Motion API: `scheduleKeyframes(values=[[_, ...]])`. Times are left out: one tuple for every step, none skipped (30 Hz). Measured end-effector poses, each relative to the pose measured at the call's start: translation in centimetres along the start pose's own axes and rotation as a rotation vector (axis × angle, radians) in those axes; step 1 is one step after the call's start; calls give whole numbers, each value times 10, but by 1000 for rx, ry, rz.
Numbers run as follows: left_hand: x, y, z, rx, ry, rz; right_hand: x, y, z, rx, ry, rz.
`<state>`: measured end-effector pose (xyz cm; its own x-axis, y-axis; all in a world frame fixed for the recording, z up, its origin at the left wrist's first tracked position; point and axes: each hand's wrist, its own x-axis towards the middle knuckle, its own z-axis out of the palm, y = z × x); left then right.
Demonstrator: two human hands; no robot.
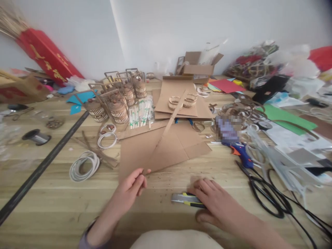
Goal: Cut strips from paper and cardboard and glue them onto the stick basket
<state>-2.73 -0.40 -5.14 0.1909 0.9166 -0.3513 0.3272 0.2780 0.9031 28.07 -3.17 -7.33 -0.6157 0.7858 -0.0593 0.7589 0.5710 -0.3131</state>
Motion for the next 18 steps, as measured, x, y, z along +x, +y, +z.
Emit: scheduleKeyframes(values=[[1,1,4,-45,-19,2,1,-4,7,14,-8,-4],[2,1,8,-81,-35,9,3,-4,11,15,5,-10],[3,2,11,-113,-45,22,7,0,12,9,27,-25],[3,2,14,-138,-49,37,11,7,9,-5,58,-43],[4,2,17,-157,-47,54,17,16,4,-26,96,-61],[4,2,20,-174,-45,69,26,25,-3,-51,141,-76],[5,3,23,-192,-45,81,35,33,-11,-80,197,-83],[5,3,26,-212,-46,92,46,39,-19,-108,266,-77],[6,3,29,-233,-51,100,57,42,-26,-133,348,-61],[7,3,32,-253,-57,108,68,41,-32,-133,429,-43],[7,3,35,-270,-59,114,77,37,-35,-93,488,-34],[8,3,39,-282,-58,121,85,30,-35,-8,517,-32],[8,3,43,-286,-60,126,91,21,-33,122,507,-39],[9,3,47,-282,-68,129,95,12,-29,287,469,-40],[9,3,51,-270,-86,131,97,2,-22,462,409,-25],[10,3,54,-254,-112,128,97,-7,-15,620,352,6],[10,4,58,-234,-144,123,96,-13,-8,758,324,50],[11,4,60,-208,-175,114,94,-16,-1,866,310,96]])
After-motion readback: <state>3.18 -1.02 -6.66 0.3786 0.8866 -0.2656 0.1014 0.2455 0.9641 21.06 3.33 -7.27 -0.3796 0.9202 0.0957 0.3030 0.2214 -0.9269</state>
